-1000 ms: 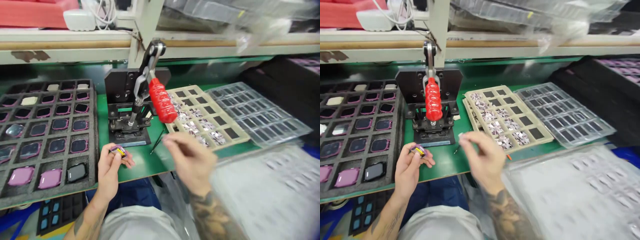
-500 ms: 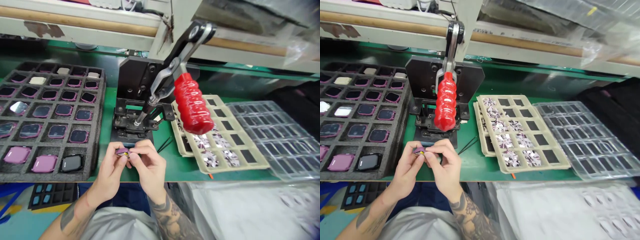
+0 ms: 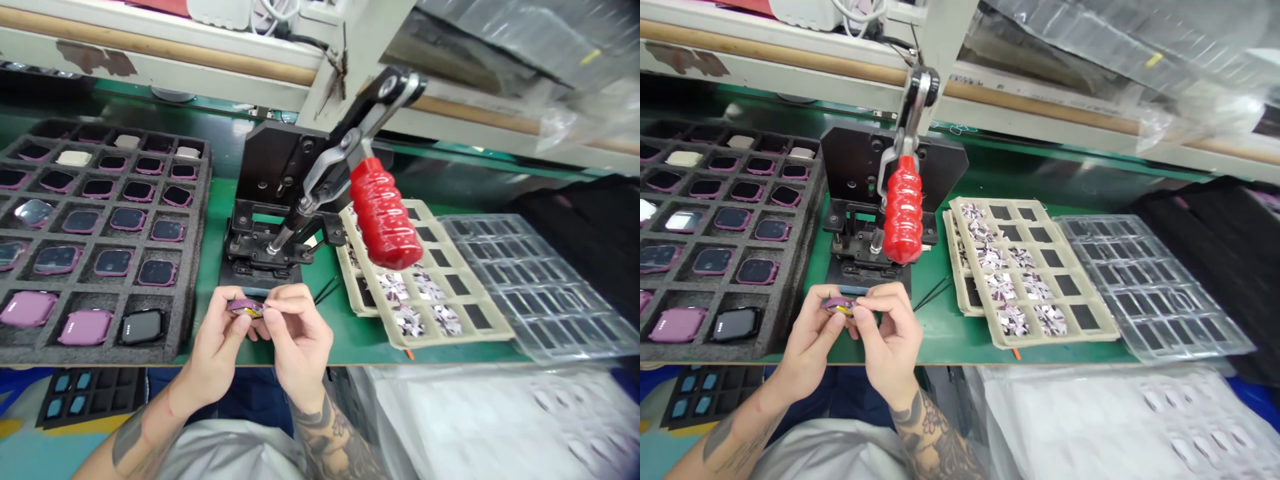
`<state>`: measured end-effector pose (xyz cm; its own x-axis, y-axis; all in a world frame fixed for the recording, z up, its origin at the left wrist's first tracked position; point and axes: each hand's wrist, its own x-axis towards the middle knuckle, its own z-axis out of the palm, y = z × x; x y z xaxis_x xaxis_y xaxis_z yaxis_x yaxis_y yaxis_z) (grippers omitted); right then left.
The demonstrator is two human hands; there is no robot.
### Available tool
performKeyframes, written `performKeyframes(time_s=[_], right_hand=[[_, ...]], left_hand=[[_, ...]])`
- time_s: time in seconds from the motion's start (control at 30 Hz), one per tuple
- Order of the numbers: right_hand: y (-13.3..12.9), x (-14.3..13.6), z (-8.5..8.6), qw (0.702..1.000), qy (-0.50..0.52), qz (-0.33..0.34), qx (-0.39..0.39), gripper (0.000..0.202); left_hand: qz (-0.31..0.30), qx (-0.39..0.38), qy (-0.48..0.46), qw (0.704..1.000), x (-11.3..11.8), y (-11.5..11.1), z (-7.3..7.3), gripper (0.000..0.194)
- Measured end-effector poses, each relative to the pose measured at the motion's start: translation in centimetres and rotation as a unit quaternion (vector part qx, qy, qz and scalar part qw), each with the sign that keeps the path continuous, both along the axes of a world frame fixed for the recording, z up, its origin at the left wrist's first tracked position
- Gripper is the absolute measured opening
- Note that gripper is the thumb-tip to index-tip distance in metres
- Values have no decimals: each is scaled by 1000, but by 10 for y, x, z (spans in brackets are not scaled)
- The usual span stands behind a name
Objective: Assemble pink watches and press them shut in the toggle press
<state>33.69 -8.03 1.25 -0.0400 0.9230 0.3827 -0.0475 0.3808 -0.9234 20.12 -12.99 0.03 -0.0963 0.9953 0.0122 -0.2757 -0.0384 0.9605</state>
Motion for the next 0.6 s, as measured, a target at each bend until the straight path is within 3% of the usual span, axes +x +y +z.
performKeyframes(time_s=[0.4, 0.5, 0.6], right_hand=[[-3, 1, -7, 995, -80, -38, 43, 8], [-5, 4, -4, 978, -160, -27, 128, 21], [-7, 6, -4, 941, -264, -20, 211, 41]], left_hand=[[-10, -12, -13, 1000, -2, -1, -1, 28], [10, -18, -33, 999, -3, 1, -1, 30], [25, -24, -39, 999, -5, 4, -3, 32]])
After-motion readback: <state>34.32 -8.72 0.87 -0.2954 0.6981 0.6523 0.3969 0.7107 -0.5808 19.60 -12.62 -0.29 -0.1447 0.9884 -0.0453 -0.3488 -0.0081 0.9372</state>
